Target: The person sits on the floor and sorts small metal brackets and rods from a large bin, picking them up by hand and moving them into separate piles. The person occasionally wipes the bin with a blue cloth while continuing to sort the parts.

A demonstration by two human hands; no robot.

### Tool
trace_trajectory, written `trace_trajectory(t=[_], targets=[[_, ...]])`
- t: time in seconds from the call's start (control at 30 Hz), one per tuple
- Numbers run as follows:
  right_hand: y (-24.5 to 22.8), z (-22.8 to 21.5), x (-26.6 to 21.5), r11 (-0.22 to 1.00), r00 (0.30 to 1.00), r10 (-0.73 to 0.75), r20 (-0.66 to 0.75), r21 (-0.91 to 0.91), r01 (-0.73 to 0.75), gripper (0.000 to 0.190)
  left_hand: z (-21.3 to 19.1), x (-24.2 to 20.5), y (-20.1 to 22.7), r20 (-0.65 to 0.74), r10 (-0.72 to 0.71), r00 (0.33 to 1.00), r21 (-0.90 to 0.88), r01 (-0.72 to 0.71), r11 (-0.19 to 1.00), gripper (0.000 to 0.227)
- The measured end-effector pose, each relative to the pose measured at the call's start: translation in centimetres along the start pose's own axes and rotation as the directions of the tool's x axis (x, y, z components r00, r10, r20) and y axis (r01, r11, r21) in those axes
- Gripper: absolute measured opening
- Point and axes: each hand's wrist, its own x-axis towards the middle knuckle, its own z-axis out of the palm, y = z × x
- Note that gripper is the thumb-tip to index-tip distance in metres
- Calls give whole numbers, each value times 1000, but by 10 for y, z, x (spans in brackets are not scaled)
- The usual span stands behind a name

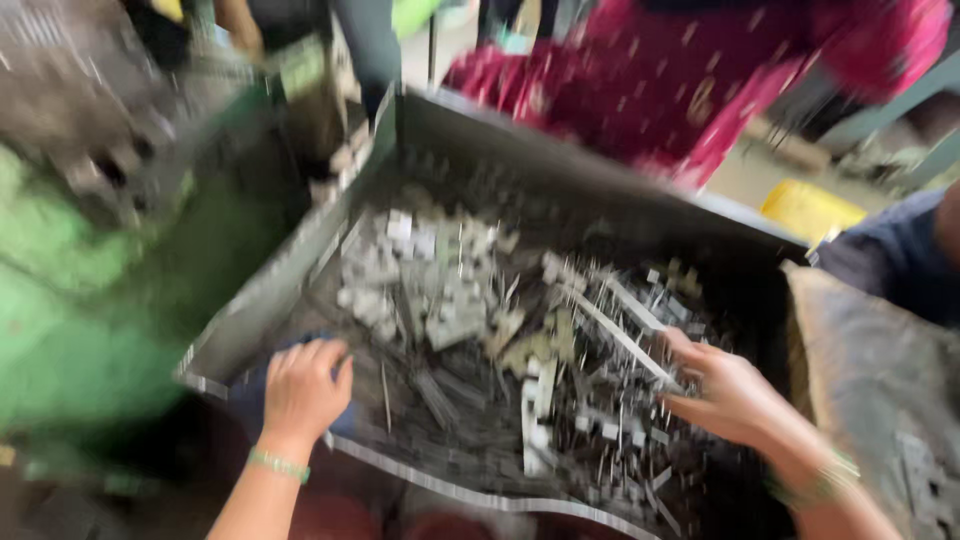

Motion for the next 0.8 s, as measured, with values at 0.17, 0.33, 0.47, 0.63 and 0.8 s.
trace_trajectory(t=[0.17, 0.33, 0.47, 0.63, 0.8], targets=[[-63, 44, 132, 959, 974, -224, 20, -173, 224, 93, 1, 1, -8, 224, -377, 899, -77, 402, 912, 24], [-123, 113, 248, 942, 970, -236, 49, -232, 241, 77, 3, -1, -8, 318, -473, 822, -23, 505, 863, 26], [-145, 185, 313, 965, 987, -122, 106, -219, 143, 94, 2, 7, -8, 310, -449, 838, -15, 476, 879, 24], [-151, 234, 317, 875, 938, -347, 25, -352, 333, 70, 0, 6, -5, 360, -437, 825, -17, 474, 881, 23], [-147, 192, 234, 880, 916, -131, 380, -381, 284, 95, -7, 12, -7, 369, -421, 828, -7, 456, 890, 23]])
